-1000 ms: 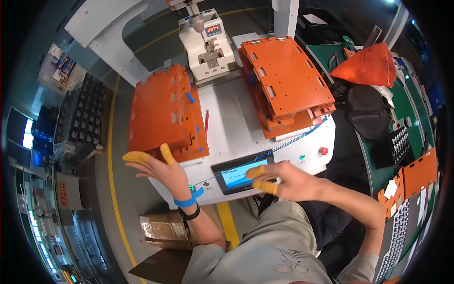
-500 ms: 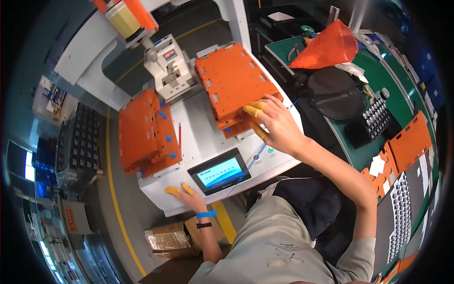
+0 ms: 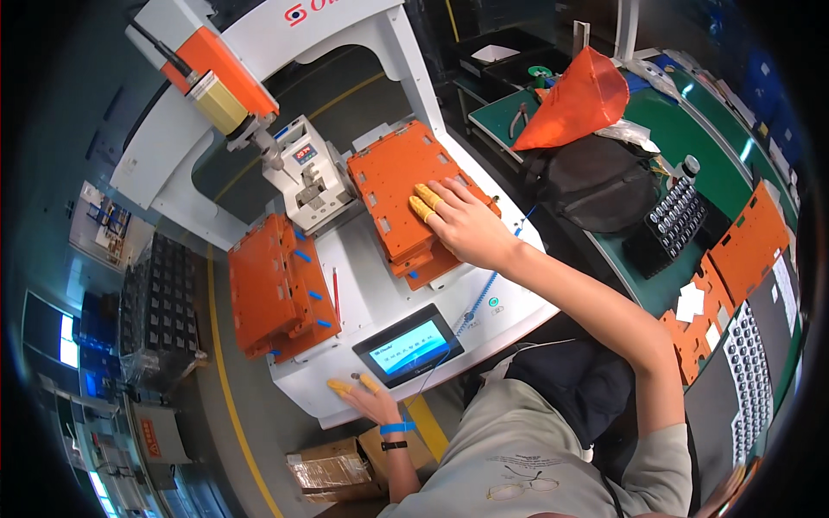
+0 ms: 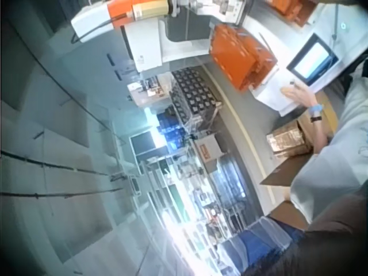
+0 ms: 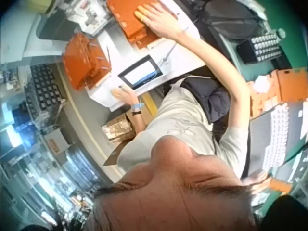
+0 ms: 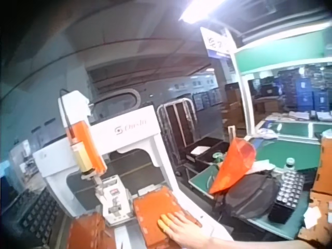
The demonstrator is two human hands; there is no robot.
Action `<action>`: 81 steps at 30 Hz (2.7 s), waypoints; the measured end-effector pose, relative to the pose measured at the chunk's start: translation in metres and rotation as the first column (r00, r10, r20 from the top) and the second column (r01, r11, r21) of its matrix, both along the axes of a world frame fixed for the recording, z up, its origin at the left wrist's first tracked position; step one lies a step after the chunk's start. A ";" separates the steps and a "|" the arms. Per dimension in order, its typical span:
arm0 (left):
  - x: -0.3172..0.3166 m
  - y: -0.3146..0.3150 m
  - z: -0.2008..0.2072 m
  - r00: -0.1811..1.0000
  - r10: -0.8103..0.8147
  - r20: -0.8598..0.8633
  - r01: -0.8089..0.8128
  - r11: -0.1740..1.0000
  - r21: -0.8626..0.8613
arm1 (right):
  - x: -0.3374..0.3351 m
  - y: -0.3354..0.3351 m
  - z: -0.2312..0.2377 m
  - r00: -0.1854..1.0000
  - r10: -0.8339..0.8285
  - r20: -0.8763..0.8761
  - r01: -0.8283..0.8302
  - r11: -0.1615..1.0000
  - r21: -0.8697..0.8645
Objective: The person operates a press machine to process small components, then places them into orange trays. They handle small white rectangular parts and metallic cylindrical components, arranging them into slots on the trays. The person repeatedly loads trays into the machine and unloads them onto the workbench.
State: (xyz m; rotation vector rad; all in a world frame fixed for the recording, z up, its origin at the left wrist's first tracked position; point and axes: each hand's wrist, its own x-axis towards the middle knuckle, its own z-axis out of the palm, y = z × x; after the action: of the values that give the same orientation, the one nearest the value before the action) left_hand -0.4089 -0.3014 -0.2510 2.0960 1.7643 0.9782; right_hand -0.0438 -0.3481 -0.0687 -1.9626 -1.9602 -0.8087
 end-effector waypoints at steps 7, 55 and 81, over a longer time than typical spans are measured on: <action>0.029 -0.014 0.046 0.986 -0.103 0.131 0.097 0.994 0.057 | 0.009 0.027 0.049 0.994 -0.112 -0.010 0.096 0.891 -0.445; 0.243 -0.248 0.133 -0.727 -0.452 0.517 0.298 -0.886 -0.357 | -0.164 -0.320 0.048 0.355 0.720 -0.597 0.673 0.246 0.697; 0.234 -0.278 0.093 -0.911 -0.259 0.321 0.003 -0.781 -0.624 | -0.558 -0.471 -0.263 0.182 0.336 -0.924 0.391 -0.887 -0.245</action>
State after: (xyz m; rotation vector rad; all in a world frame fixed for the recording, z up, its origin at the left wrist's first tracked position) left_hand -0.1750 -0.5795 -0.1584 1.8690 -1.3887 -1.1738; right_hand -0.6022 -0.8191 -0.3315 -0.9243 1.5088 -1.0550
